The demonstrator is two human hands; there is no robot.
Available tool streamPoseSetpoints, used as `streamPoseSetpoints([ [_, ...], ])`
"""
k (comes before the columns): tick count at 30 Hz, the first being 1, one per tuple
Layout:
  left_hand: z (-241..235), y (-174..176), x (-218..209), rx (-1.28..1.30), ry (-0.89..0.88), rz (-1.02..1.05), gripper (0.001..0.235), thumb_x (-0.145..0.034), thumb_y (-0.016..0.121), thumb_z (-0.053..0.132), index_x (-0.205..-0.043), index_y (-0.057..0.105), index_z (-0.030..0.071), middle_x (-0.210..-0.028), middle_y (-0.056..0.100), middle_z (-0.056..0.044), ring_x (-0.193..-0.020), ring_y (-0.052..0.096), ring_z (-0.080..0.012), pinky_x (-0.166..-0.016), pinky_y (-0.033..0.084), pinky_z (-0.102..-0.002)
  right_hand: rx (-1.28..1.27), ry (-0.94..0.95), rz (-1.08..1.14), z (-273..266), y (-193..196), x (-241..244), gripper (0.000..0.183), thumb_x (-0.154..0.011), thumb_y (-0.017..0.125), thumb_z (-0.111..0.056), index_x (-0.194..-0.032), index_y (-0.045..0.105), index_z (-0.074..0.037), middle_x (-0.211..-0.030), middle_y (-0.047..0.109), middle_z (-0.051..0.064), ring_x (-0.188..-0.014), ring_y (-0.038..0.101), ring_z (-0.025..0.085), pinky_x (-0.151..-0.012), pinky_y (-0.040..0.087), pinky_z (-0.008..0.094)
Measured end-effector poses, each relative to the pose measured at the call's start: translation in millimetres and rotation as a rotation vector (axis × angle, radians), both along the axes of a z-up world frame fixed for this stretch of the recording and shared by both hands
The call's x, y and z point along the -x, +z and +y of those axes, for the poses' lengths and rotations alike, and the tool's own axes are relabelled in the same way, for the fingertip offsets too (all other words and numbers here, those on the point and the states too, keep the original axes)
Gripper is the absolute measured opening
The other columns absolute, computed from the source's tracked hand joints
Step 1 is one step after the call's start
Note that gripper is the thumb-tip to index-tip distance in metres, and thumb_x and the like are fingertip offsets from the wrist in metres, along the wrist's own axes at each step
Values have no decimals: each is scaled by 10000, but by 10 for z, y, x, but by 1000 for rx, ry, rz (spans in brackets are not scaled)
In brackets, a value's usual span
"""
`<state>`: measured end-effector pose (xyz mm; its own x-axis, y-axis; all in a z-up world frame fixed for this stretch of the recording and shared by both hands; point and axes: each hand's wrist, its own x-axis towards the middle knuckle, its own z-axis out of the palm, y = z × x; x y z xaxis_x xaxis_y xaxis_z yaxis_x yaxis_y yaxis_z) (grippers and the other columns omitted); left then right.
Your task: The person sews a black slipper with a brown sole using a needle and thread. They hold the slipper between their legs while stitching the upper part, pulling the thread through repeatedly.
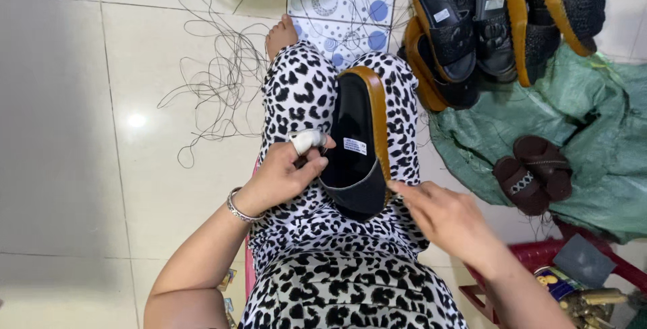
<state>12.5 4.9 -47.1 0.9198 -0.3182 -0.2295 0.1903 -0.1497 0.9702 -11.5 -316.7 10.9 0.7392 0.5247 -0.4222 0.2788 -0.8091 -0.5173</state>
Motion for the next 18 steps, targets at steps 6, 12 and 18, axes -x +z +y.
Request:
streamPoseSetpoints([
  [6, 12, 54, 55, -2, 79, -44, 277, -882, 734, 108, -1158, 739, 95, -684, 726, -34, -624, 665, -146, -643, 566, -288, 2, 50, 35, -191, 69, -70, 443, -953, 555, -177, -1359, 686, -298, -801, 741, 90, -665, 748, 339, -548, 607, 429],
  [12, 52, -33, 116, 44, 127, -11, 285, -877, 744, 103, -1162, 739, 104, -679, 727, -36, -624, 655, -126, -655, 565, -272, 404, -32, 108, -475, -111, 97, 380, -958, 532, -364, -1285, 663, -506, -945, 751, 21, -910, 748, 327, -788, 615, 490],
  [18, 119, 162, 137, 36, 266, 9, 237, -902, 701, 46, -1131, 738, 1, -673, 692, -117, -596, 631, -204, -648, 566, -326, 65, 74, -315, -84, -108, 101, 456, -916, 610, -208, -1319, 696, -404, -1017, 717, 32, -822, 717, 225, -650, 570, 308],
])
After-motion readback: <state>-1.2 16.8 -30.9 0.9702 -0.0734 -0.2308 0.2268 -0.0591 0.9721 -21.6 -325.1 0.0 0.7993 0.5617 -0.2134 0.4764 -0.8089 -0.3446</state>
